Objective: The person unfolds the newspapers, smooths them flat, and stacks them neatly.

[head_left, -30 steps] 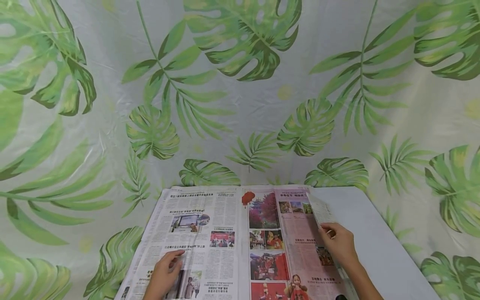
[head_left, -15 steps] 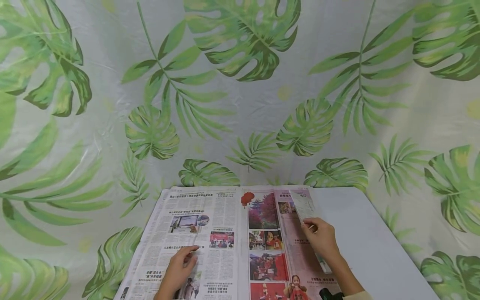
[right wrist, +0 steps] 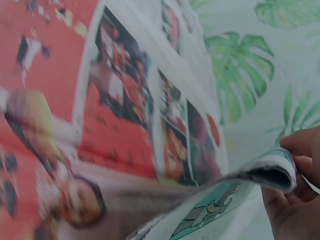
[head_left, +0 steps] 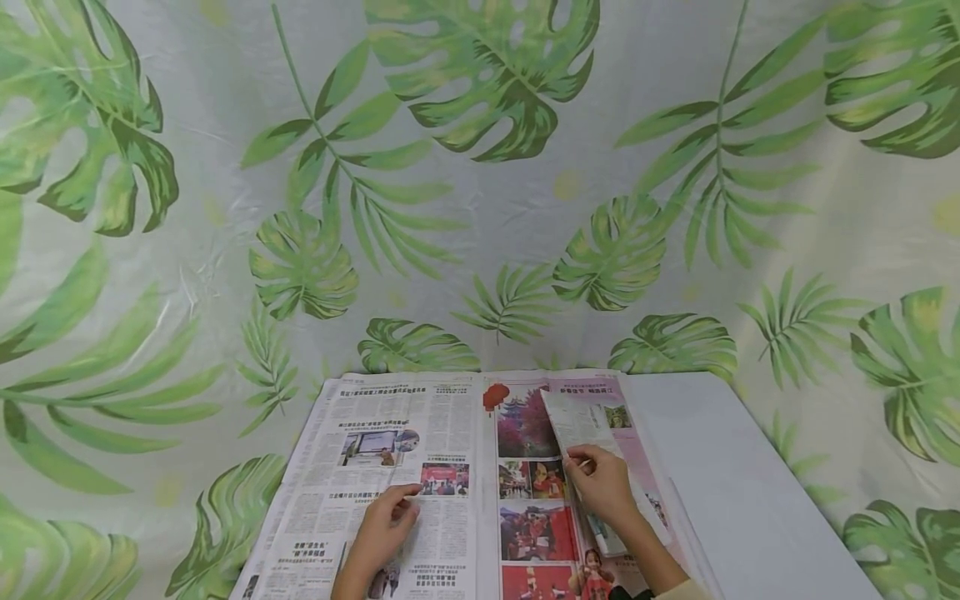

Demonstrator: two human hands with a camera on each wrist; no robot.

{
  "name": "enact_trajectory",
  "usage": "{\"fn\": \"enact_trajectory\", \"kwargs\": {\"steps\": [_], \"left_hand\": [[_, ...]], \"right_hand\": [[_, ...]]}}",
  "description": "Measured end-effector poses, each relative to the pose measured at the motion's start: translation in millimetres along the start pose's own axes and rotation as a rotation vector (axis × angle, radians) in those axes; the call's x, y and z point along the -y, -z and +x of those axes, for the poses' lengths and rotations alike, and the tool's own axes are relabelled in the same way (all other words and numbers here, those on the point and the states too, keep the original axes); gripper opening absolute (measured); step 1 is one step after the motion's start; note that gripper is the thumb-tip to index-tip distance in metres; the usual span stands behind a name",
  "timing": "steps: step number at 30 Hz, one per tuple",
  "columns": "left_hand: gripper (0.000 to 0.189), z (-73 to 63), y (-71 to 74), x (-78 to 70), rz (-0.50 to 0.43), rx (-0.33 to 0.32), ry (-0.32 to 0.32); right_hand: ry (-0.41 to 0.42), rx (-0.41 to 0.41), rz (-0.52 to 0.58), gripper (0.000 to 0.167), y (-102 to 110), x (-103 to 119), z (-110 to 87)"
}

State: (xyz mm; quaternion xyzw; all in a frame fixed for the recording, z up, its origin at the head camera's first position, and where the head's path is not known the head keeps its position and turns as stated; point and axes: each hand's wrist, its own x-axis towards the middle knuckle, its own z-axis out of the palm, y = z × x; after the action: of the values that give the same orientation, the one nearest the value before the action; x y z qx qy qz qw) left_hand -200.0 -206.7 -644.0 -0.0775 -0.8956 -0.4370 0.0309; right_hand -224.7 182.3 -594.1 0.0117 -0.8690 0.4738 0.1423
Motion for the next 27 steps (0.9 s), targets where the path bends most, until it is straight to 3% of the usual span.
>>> {"fn": "enact_trajectory", "kwargs": {"steps": [6, 12, 21, 27], "left_hand": [[0.034, 4.1, -13.6, -7.4, -0.033, 0.025, -0.058], [0.035, 10.8, -28.4, -16.1, -0.099, 0.036, -0.134], [0.036, 20.1, -50.4, -29.4, -0.141, 0.067, -0.139], [0.035, 21.0, -61.5, -32.8, -0.139, 0.085, -0.163]], "right_hand": [[-0.069, 0.063, 0.047, 0.014, -23.5, 5.5, -9.1], [-0.065, 0.103, 0.067, 0.014, -41.0, 7.1, -13.8], [-0.055, 0.113, 0.068, 0.008, -59.0, -9.0, -12.0], [-0.097, 0.115, 0.027, 0.011, -58.7, -16.6, -13.4]]}}
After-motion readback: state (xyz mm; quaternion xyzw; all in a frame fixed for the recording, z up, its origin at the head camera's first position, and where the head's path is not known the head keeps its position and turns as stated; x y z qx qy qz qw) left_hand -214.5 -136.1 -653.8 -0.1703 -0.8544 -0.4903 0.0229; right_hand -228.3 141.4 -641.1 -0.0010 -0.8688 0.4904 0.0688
